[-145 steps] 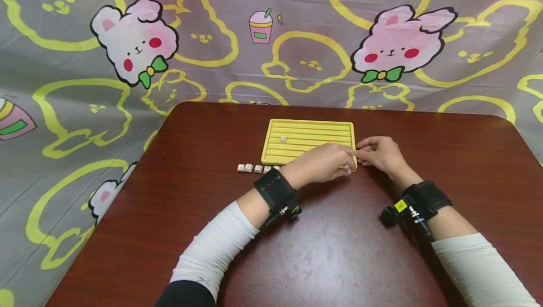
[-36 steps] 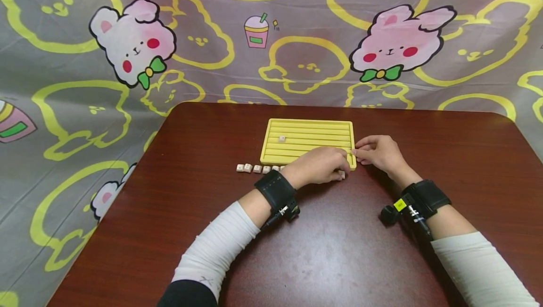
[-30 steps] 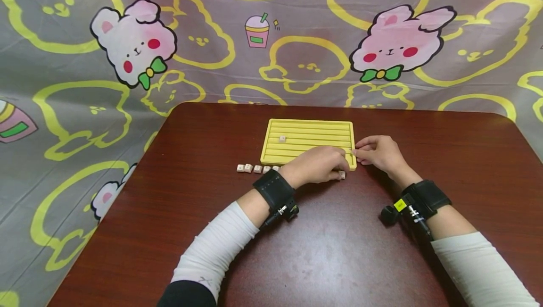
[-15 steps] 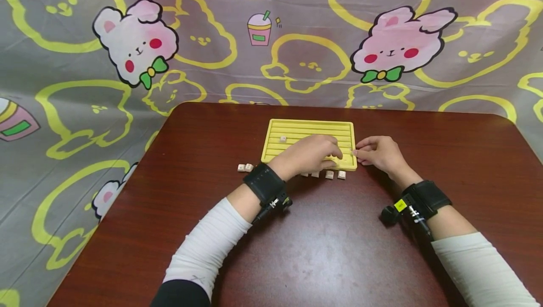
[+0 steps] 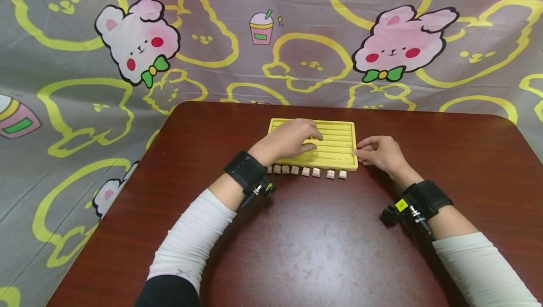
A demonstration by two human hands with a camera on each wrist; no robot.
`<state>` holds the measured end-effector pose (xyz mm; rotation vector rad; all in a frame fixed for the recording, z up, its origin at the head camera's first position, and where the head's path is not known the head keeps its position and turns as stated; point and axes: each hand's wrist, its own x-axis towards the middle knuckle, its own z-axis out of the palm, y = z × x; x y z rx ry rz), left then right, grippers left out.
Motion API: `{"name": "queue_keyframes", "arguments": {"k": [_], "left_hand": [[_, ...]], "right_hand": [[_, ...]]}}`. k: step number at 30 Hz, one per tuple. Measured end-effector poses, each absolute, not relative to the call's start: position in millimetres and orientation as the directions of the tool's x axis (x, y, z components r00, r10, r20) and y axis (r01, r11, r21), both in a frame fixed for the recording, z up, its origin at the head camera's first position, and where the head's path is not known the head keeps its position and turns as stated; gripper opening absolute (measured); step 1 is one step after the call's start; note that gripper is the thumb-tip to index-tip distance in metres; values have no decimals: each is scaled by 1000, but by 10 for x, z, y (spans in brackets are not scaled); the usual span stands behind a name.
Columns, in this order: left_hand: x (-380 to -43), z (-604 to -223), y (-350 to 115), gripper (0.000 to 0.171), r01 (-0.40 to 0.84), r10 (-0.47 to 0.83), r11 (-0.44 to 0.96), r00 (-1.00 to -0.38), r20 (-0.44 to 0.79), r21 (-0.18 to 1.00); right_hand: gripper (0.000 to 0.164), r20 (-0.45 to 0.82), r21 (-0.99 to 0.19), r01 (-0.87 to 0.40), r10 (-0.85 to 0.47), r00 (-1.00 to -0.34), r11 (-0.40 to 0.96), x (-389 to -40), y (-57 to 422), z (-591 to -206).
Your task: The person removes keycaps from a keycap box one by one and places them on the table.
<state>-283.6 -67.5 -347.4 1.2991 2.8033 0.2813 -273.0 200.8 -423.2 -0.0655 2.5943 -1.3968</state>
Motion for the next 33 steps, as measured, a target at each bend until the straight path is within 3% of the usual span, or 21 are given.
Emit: {"name": "queue_keyframes", "arguments": {"k": [26, 33], "left_hand": [[-3113, -3596, -1074, 29, 655, 662, 743, -750, -5, 142], [-3147, -3672, -1141, 28, 654, 661, 744, -751, -3, 139]], "right_hand": [[35, -146, -834, 49, -136, -980, 549, -2731, 2026, -4238], [35, -143, -834, 47, -134, -981, 549, -2731, 2028, -4246]]}}
